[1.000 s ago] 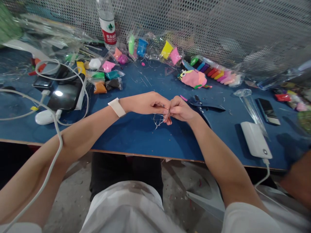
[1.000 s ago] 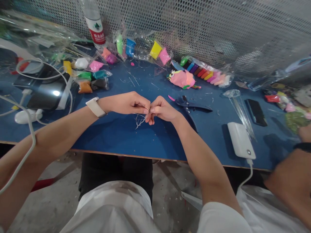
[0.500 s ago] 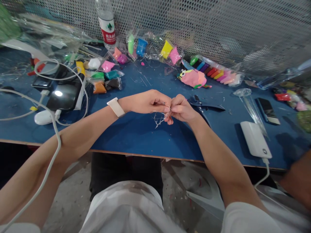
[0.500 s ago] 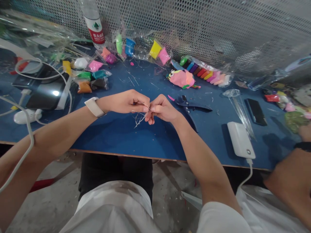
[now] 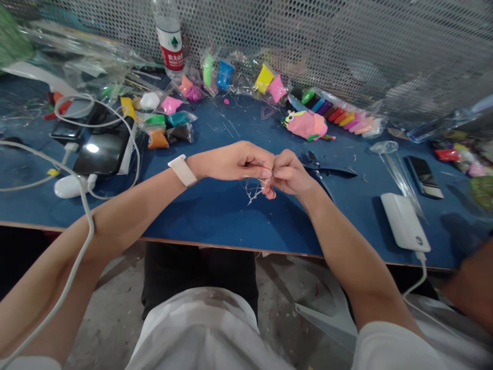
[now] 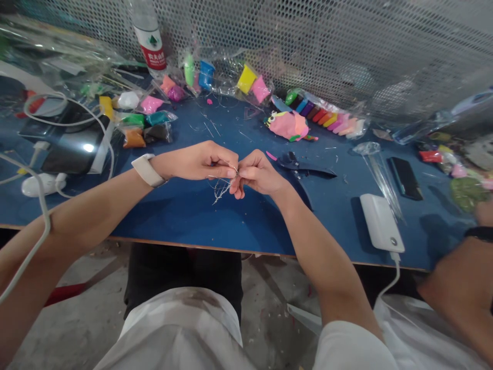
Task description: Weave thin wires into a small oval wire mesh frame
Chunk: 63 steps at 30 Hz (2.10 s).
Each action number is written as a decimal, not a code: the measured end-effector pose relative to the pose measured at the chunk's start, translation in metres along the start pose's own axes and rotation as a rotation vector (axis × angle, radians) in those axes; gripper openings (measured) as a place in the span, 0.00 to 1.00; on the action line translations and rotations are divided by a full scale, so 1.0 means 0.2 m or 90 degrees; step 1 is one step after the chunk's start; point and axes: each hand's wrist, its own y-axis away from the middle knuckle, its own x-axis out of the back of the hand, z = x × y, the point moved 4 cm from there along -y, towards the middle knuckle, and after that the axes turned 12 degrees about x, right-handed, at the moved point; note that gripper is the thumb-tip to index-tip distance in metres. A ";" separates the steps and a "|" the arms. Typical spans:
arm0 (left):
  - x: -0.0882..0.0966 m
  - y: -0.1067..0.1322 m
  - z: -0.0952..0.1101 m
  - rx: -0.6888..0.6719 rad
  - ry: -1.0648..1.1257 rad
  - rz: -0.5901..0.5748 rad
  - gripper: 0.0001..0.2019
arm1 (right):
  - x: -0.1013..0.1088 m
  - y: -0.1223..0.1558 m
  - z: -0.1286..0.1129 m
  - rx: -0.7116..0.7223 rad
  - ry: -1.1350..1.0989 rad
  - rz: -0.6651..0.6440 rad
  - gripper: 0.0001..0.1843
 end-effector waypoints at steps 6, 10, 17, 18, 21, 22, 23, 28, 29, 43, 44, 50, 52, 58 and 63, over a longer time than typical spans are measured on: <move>-0.01 0.01 0.03 -0.002 0.021 -0.007 0.32 | -0.02 -0.01 0.00 0.011 -0.003 -0.005 0.15; -0.02 0.02 0.05 -0.010 0.040 -0.017 0.31 | -0.04 -0.02 0.00 0.029 -0.027 -0.008 0.14; -0.03 0.02 0.07 -0.010 0.051 -0.010 0.30 | -0.04 -0.02 0.01 0.027 -0.026 0.017 0.16; -0.03 0.02 0.07 -0.007 0.047 -0.009 0.30 | -0.04 -0.02 0.02 0.022 -0.022 0.021 0.17; -0.03 0.02 0.06 -0.002 0.035 0.001 0.30 | -0.03 -0.02 0.02 0.012 -0.015 0.023 0.19; -0.02 0.02 0.06 -0.001 0.032 0.002 0.30 | -0.03 -0.01 0.02 0.012 -0.015 0.022 0.19; -0.02 0.02 0.05 -0.001 0.030 0.003 0.30 | -0.02 -0.01 0.02 0.012 -0.015 0.022 0.19; -0.02 0.02 0.05 0.001 0.037 0.015 0.29 | -0.02 -0.01 0.02 0.031 -0.028 0.016 0.17; -0.02 0.02 0.05 -0.001 0.041 0.016 0.30 | -0.02 -0.01 0.02 0.036 -0.029 0.019 0.16; -0.03 0.02 0.09 -0.015 0.050 0.010 0.30 | -0.05 -0.02 0.03 0.051 -0.041 0.037 0.20; -0.03 0.02 0.09 -0.016 0.050 0.012 0.30 | -0.05 -0.02 0.03 0.044 -0.035 0.041 0.21; -0.03 0.02 0.08 -0.027 0.050 0.029 0.29 | -0.04 -0.02 0.02 0.060 -0.018 0.056 0.19; -0.02 0.02 0.07 -0.031 0.047 0.040 0.30 | -0.04 -0.01 0.02 0.070 -0.019 0.057 0.19; -0.02 0.02 0.07 -0.035 0.023 0.049 0.30 | -0.05 -0.01 0.02 0.051 -0.002 0.076 0.23; -0.02 0.02 0.08 -0.039 0.025 0.049 0.31 | -0.08 -0.02 0.01 0.073 0.002 0.091 0.23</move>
